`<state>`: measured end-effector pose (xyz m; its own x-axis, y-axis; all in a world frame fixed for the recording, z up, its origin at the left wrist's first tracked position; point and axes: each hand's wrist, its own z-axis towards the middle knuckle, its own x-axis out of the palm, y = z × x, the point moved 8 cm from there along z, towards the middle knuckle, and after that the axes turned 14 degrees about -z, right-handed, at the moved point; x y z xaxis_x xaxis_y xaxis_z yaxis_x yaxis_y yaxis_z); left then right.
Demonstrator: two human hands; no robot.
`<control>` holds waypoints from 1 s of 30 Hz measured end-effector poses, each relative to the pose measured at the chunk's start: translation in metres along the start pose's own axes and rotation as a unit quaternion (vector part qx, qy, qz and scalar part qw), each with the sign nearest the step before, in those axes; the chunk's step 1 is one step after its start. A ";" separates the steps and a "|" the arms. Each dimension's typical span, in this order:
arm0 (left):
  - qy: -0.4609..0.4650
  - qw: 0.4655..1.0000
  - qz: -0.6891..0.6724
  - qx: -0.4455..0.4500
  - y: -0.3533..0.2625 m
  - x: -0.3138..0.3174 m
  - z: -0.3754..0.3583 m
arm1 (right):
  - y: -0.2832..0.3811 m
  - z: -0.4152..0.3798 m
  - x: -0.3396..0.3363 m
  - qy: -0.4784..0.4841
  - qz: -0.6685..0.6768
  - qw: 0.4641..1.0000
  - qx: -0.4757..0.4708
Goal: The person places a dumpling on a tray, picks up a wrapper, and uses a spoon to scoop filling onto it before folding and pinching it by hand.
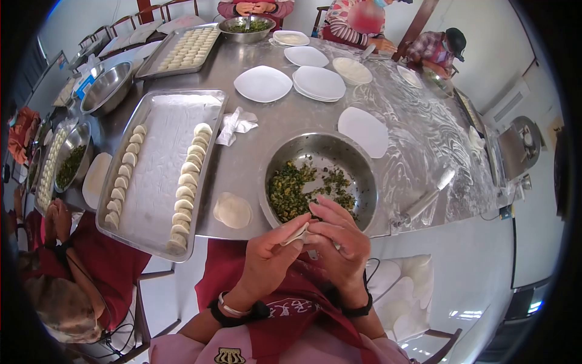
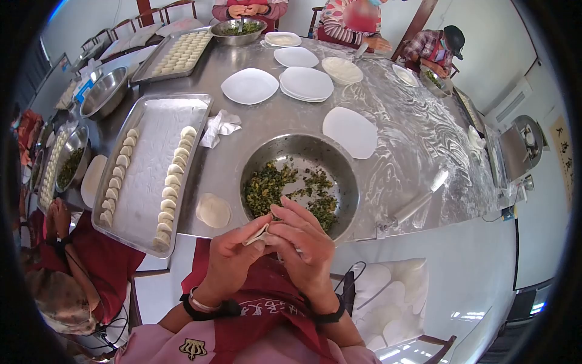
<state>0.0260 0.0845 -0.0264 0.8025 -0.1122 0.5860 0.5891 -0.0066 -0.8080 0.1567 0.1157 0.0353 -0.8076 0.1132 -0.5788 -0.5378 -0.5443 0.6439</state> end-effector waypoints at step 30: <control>0.001 0.995 0.096 0.010 -0.001 0.000 -0.002 | 0.005 -0.003 0.007 0.005 -0.033 0.999 -0.028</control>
<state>0.0254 0.0823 -0.0254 0.9006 -0.1114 0.4202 0.4261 0.0343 -0.9040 0.1490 0.1116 0.0333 -0.7684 0.1429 -0.6239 -0.5750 -0.5822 0.5749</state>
